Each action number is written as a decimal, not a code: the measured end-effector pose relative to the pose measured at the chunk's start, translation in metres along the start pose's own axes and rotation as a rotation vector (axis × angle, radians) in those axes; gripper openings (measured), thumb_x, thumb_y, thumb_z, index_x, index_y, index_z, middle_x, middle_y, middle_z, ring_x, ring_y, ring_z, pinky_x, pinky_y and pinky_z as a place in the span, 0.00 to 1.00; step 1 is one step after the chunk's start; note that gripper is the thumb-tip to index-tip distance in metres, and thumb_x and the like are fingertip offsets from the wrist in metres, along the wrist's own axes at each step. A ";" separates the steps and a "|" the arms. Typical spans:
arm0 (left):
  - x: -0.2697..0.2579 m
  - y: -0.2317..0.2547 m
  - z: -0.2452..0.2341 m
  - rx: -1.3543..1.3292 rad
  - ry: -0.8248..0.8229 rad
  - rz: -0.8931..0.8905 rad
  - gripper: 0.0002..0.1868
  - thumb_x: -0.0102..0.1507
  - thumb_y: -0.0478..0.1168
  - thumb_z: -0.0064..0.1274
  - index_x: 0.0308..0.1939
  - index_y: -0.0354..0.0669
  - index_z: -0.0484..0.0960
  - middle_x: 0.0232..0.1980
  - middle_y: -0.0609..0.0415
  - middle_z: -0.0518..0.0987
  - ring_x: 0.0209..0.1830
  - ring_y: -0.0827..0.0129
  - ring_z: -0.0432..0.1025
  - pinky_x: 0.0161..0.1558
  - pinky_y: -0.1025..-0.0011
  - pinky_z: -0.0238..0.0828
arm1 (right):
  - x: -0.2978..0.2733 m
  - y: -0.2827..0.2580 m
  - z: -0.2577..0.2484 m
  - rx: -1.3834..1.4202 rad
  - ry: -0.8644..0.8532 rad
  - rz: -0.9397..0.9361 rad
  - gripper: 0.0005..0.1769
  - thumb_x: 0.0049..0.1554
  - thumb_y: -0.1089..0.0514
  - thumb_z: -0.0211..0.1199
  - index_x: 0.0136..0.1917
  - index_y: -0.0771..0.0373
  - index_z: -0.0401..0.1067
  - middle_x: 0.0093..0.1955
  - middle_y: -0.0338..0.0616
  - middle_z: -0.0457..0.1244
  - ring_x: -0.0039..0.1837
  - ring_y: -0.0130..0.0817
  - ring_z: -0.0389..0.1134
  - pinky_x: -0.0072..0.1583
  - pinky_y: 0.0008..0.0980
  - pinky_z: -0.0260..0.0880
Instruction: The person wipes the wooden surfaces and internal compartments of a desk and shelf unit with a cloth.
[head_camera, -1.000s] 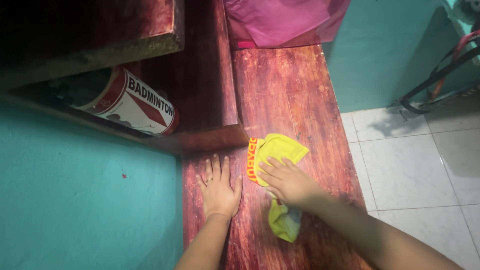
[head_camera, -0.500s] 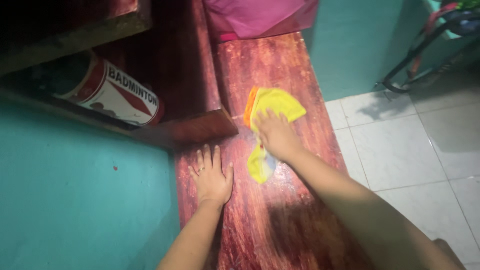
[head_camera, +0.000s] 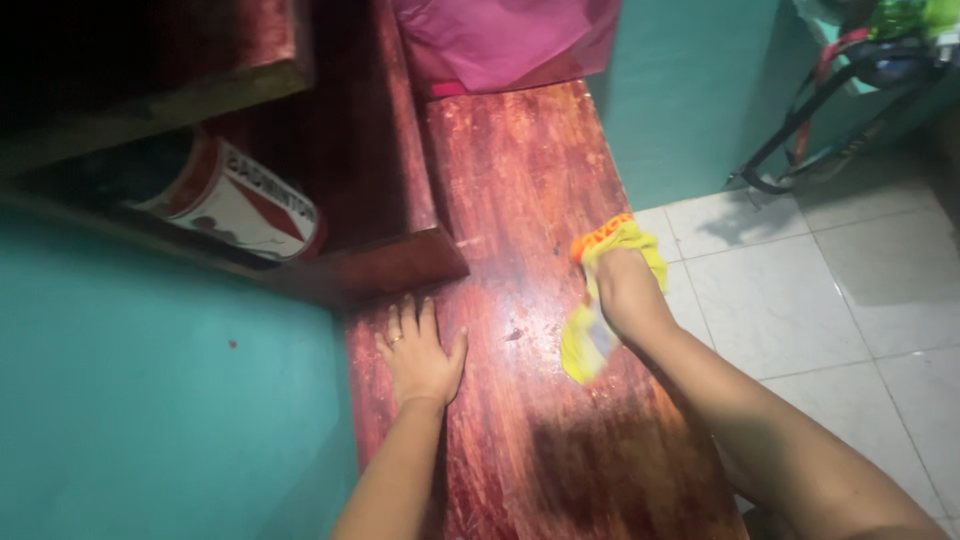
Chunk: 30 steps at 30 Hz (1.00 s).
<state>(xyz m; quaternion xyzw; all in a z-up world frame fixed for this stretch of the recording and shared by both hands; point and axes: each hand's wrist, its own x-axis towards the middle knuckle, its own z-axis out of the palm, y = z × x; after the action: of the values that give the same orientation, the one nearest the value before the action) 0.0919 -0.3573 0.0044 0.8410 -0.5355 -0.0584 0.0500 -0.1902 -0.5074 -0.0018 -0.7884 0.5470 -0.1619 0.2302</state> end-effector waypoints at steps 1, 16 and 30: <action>0.007 -0.001 -0.001 -0.009 0.033 0.009 0.43 0.60 0.64 0.49 0.74 0.48 0.62 0.80 0.48 0.54 0.81 0.50 0.44 0.74 0.38 0.36 | 0.015 -0.018 -0.001 0.199 0.144 0.032 0.14 0.70 0.54 0.53 0.53 0.66 0.74 0.45 0.52 0.68 0.50 0.46 0.69 0.55 0.42 0.69; 0.010 0.001 -0.010 -0.019 -0.097 -0.039 0.43 0.59 0.64 0.48 0.75 0.51 0.60 0.80 0.49 0.52 0.80 0.52 0.41 0.74 0.38 0.33 | 0.123 -0.269 -0.033 0.341 0.274 -0.687 0.19 0.61 0.60 0.62 0.64 0.70 0.71 0.67 0.68 0.61 0.67 0.64 0.62 0.69 0.52 0.63; 0.004 0.002 -0.017 -0.046 -0.089 -0.042 0.43 0.60 0.65 0.46 0.74 0.49 0.60 0.80 0.50 0.52 0.81 0.53 0.41 0.73 0.37 0.35 | 0.085 -0.268 -0.050 0.278 0.117 -0.542 0.17 0.61 0.63 0.53 0.62 0.67 0.72 0.56 0.65 0.63 0.57 0.63 0.64 0.60 0.54 0.65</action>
<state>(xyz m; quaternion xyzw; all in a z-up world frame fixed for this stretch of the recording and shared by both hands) 0.0948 -0.3611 0.0216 0.8472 -0.5181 -0.1092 0.0442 0.0253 -0.5168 0.1849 -0.8558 0.3019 -0.3359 0.2524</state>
